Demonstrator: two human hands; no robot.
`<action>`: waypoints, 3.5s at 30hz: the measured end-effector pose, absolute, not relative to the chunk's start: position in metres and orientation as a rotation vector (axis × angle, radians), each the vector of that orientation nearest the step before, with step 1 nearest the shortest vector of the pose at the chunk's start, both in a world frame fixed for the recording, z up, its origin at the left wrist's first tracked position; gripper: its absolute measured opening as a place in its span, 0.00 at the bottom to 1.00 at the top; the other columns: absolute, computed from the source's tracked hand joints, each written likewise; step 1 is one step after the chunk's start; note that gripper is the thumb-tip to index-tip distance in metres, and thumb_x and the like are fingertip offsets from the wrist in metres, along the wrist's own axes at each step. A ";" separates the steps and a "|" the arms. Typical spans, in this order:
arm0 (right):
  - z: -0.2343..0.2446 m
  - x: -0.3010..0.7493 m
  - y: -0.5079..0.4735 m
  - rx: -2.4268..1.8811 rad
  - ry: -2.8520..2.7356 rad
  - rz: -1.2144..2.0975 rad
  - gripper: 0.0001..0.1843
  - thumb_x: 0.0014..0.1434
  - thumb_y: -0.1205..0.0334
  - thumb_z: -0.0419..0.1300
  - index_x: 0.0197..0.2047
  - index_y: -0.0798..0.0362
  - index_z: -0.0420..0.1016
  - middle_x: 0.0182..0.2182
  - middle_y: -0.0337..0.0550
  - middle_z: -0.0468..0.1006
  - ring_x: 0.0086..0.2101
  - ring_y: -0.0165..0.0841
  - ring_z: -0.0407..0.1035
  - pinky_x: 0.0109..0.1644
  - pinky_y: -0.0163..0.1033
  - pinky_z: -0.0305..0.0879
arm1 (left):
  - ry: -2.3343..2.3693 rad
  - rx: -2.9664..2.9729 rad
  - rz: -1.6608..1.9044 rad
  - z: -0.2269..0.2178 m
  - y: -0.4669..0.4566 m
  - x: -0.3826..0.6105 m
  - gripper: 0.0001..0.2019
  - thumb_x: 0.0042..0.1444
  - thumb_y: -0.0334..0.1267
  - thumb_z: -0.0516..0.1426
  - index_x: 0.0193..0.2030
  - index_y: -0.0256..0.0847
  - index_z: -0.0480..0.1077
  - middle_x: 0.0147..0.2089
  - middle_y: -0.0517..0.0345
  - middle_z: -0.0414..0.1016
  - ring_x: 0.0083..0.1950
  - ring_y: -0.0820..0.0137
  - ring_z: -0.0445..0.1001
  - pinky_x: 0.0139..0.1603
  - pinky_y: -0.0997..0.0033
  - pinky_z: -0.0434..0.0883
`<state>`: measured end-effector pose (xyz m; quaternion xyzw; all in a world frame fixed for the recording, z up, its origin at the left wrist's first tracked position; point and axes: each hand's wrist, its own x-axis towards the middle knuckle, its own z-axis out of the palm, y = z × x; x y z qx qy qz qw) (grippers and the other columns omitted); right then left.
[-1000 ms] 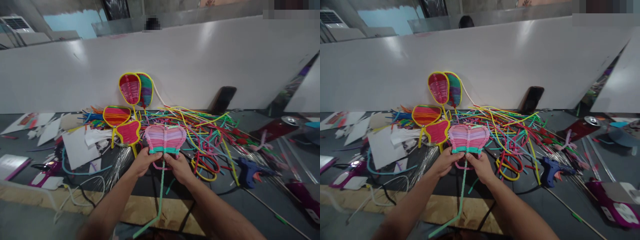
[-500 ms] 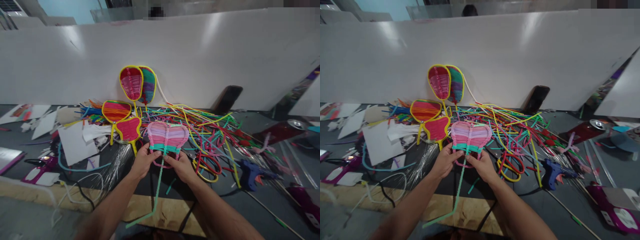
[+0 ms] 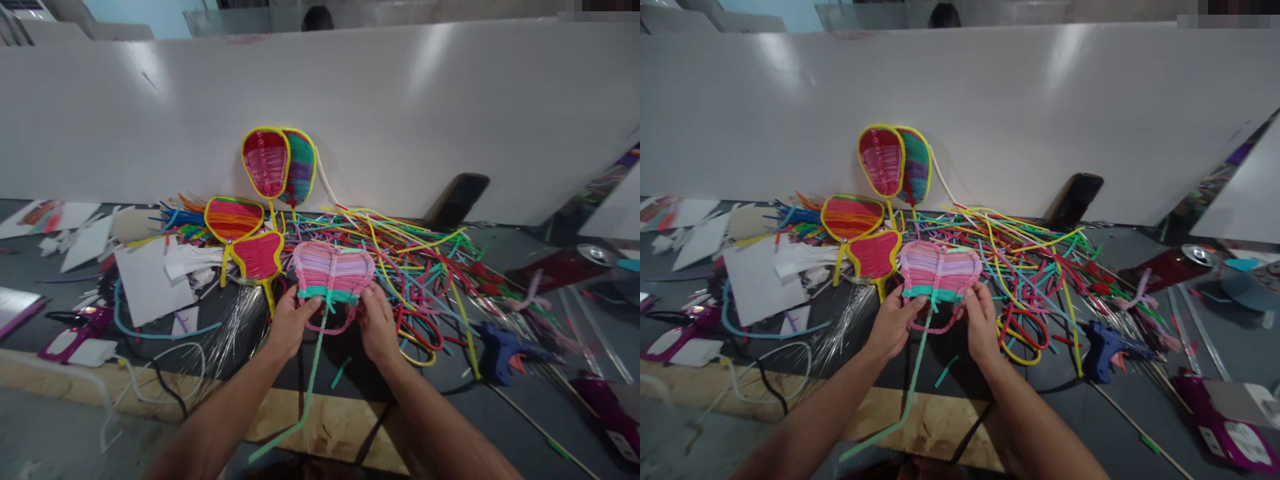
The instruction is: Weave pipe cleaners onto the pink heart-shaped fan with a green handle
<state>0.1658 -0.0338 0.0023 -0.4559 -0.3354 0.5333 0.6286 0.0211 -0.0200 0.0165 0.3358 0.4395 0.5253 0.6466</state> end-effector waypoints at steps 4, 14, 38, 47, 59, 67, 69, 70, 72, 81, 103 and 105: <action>0.012 0.179 -0.034 -1.224 -1.190 0.497 0.06 0.56 0.59 0.58 0.38 0.47 0.69 0.34 0.39 0.67 0.36 0.33 0.64 0.42 0.42 0.62 | 1.003 0.764 1.211 0.016 -0.020 0.022 0.17 0.45 0.38 0.65 0.41 0.39 0.69 0.31 0.62 0.75 0.30 0.73 0.72 0.34 0.71 0.70; 0.021 0.173 -0.045 -1.340 -1.832 -0.188 0.06 0.53 0.65 0.62 0.34 0.45 0.76 0.41 0.42 0.73 0.47 0.42 0.59 0.51 0.50 0.53 | 0.906 0.797 1.202 0.020 -0.025 0.025 0.16 0.44 0.33 0.65 0.42 0.41 0.71 0.36 0.61 0.77 0.38 0.72 0.73 0.47 0.70 0.68; 0.023 0.172 -0.047 -1.357 -1.932 -0.093 0.07 0.51 0.64 0.62 0.36 0.46 0.74 0.36 0.39 0.77 0.42 0.38 0.63 0.48 0.47 0.49 | 0.972 1.097 1.111 0.023 -0.036 0.027 0.15 0.52 0.42 0.59 0.46 0.43 0.69 0.42 0.57 0.75 0.42 0.68 0.72 0.46 0.70 0.67; 0.018 0.171 -0.044 -1.313 -1.938 -0.110 0.02 0.53 0.66 0.59 0.33 0.51 0.72 0.34 0.41 0.77 0.35 0.34 0.67 0.42 0.42 0.53 | 1.159 1.482 1.020 0.020 -0.041 0.027 0.16 0.57 0.45 0.53 0.48 0.39 0.68 0.43 0.54 0.72 0.43 0.66 0.69 0.47 0.69 0.66; 0.021 0.173 -0.042 -1.231 -2.008 -0.049 0.03 0.59 0.69 0.55 0.35 0.52 0.69 0.28 0.40 0.76 0.32 0.33 0.64 0.38 0.40 0.54 | 1.162 1.319 1.067 0.019 -0.037 0.026 0.14 0.58 0.46 0.51 0.44 0.40 0.70 0.38 0.57 0.74 0.41 0.68 0.70 0.46 0.70 0.66; 0.024 0.175 -0.043 -1.245 -2.027 -0.138 0.07 0.58 0.69 0.57 0.39 0.50 0.74 0.32 0.41 0.79 0.35 0.35 0.63 0.40 0.43 0.54 | 1.067 1.043 1.178 0.014 -0.036 0.028 0.15 0.55 0.45 0.56 0.45 0.39 0.70 0.38 0.55 0.74 0.38 0.69 0.70 0.42 0.71 0.69; 0.024 0.176 -0.043 -1.237 -2.041 -0.165 0.09 0.57 0.70 0.57 0.40 0.50 0.74 0.34 0.41 0.79 0.36 0.35 0.64 0.41 0.43 0.54 | 1.058 0.976 1.151 0.014 -0.036 0.028 0.15 0.52 0.45 0.58 0.45 0.39 0.70 0.36 0.58 0.73 0.33 0.71 0.69 0.33 0.73 0.70; 0.024 0.176 -0.043 -1.237 -2.047 -0.173 0.09 0.57 0.70 0.57 0.40 0.50 0.74 0.35 0.41 0.79 0.36 0.35 0.64 0.41 0.43 0.54 | 1.061 0.945 1.128 0.014 -0.036 0.027 0.16 0.51 0.45 0.59 0.45 0.40 0.70 0.34 0.59 0.72 0.30 0.73 0.68 0.29 0.75 0.69; 0.023 0.176 -0.043 -1.238 -2.054 -0.184 0.09 0.57 0.70 0.57 0.40 0.50 0.75 0.35 0.41 0.79 0.36 0.35 0.64 0.41 0.43 0.54 | 1.078 0.908 1.106 0.014 -0.035 0.026 0.16 0.50 0.47 0.59 0.43 0.40 0.70 0.31 0.61 0.70 0.27 0.74 0.66 0.24 0.77 0.66; 0.022 0.176 -0.043 -1.223 -2.080 -0.171 0.11 0.56 0.70 0.58 0.42 0.48 0.75 0.34 0.40 0.78 0.36 0.35 0.63 0.41 0.43 0.54 | 1.104 0.928 1.165 0.013 -0.030 0.026 0.13 0.52 0.46 0.58 0.38 0.39 0.71 0.30 0.60 0.71 0.31 0.72 0.68 0.36 0.72 0.68; 0.023 0.174 -0.046 -1.248 -2.040 -0.256 0.09 0.55 0.62 0.61 0.41 0.46 0.74 0.37 0.40 0.79 0.39 0.36 0.65 0.46 0.47 0.52 | 1.109 0.801 1.285 0.014 -0.031 0.032 0.11 0.48 0.40 0.61 0.37 0.39 0.67 0.32 0.62 0.72 0.32 0.74 0.69 0.37 0.74 0.66; 0.023 0.174 -0.045 -1.243 -2.022 -0.273 0.08 0.54 0.62 0.62 0.40 0.46 0.74 0.36 0.39 0.79 0.38 0.36 0.65 0.46 0.47 0.51 | 1.165 0.865 1.304 0.015 -0.033 0.033 0.11 0.49 0.41 0.60 0.36 0.39 0.67 0.32 0.62 0.71 0.32 0.74 0.68 0.37 0.74 0.66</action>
